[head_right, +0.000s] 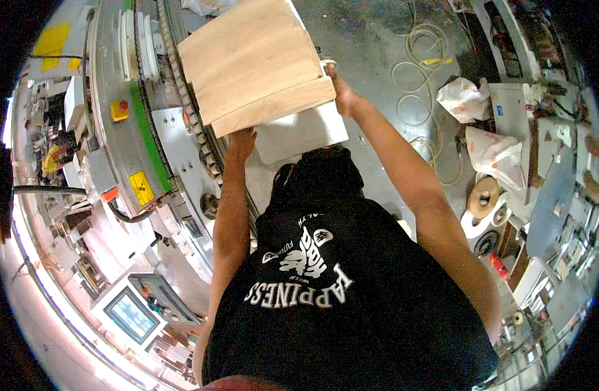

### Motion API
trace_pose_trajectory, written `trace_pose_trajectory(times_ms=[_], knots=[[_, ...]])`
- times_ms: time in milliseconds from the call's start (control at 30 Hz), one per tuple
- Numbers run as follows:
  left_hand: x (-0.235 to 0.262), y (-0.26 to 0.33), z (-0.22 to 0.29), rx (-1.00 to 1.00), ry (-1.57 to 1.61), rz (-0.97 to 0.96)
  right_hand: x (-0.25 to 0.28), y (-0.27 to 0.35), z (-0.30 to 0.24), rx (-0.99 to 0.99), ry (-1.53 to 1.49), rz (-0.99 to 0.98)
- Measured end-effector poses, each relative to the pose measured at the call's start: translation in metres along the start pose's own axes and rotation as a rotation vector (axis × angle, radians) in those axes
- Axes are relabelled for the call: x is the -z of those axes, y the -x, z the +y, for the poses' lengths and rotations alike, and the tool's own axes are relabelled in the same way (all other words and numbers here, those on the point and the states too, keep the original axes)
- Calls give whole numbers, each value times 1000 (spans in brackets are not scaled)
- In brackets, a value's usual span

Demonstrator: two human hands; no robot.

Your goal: The person repeatedly picks up thin wooden planks from a stack and feeds them one by one into a band saw machine. The planks are guided through the machine and then placed onto a growing pile of processed planks.

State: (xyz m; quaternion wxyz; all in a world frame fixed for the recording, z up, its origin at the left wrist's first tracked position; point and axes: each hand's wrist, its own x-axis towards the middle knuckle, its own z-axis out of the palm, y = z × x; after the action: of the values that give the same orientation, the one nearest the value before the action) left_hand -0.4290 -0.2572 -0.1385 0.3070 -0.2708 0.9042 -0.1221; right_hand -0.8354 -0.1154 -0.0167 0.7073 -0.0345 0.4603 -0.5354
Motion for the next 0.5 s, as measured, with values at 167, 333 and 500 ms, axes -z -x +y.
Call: trace_pose_trajectory(times_ms=[167, 333, 500], knots=[[74, -10, 10, -42, 53, -191, 28, -23, 23, 39, 62, 118], [59, 11, -7, -28, 53, -156, 15, -13, 19, -16, 90, 116], [47, 7, 5, -79, -30, -107, 22, -7, 25, -93, 158, 171]])
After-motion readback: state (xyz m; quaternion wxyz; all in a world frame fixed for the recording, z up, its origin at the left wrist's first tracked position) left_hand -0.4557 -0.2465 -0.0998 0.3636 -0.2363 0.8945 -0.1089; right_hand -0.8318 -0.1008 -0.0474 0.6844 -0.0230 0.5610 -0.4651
